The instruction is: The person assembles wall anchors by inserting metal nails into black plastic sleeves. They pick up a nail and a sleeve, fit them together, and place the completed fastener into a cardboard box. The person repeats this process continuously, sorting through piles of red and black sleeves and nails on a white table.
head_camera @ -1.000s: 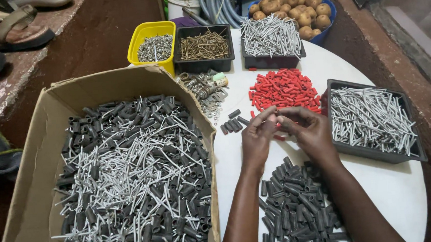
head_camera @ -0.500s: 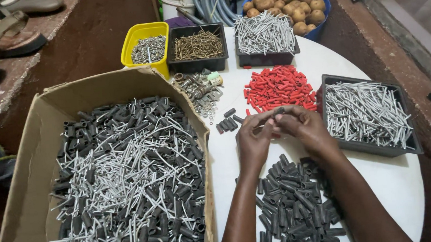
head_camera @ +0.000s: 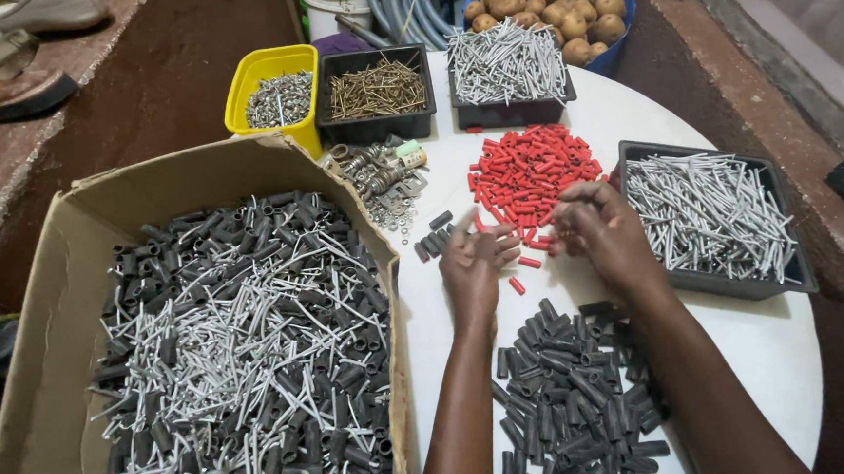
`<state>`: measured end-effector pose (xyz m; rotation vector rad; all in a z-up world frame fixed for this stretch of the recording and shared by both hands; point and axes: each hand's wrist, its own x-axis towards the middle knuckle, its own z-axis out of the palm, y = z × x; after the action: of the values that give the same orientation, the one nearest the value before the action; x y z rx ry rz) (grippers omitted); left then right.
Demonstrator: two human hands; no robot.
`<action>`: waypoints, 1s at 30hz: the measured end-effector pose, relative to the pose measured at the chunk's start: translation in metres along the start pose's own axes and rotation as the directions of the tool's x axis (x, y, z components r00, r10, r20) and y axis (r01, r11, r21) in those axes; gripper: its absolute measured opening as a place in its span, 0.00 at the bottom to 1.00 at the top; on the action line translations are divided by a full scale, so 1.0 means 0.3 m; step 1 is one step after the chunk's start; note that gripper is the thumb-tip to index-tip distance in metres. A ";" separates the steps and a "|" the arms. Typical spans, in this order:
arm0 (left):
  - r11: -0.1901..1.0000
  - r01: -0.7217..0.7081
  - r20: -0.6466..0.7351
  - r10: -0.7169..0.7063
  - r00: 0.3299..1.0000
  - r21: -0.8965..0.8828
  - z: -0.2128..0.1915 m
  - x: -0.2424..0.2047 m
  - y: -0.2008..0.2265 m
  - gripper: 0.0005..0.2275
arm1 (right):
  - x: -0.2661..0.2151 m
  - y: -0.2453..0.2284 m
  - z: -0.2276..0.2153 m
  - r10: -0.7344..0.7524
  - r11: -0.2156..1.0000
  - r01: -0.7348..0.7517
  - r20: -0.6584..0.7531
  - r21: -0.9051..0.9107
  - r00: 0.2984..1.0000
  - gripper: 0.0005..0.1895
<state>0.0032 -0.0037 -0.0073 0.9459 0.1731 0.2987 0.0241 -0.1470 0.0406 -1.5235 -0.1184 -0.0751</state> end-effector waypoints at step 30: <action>0.986 0.068 0.073 -0.080 0.994 0.150 0.007 0.026 -0.050 0.16 | -0.033 0.044 0.092 -0.175 0.869 0.345 0.433 -0.353 0.884 0.34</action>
<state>0.0138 -0.0109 -0.0185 1.0937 0.1595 0.1814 0.0151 -0.1189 0.0275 -1.9366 -0.6734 -0.0162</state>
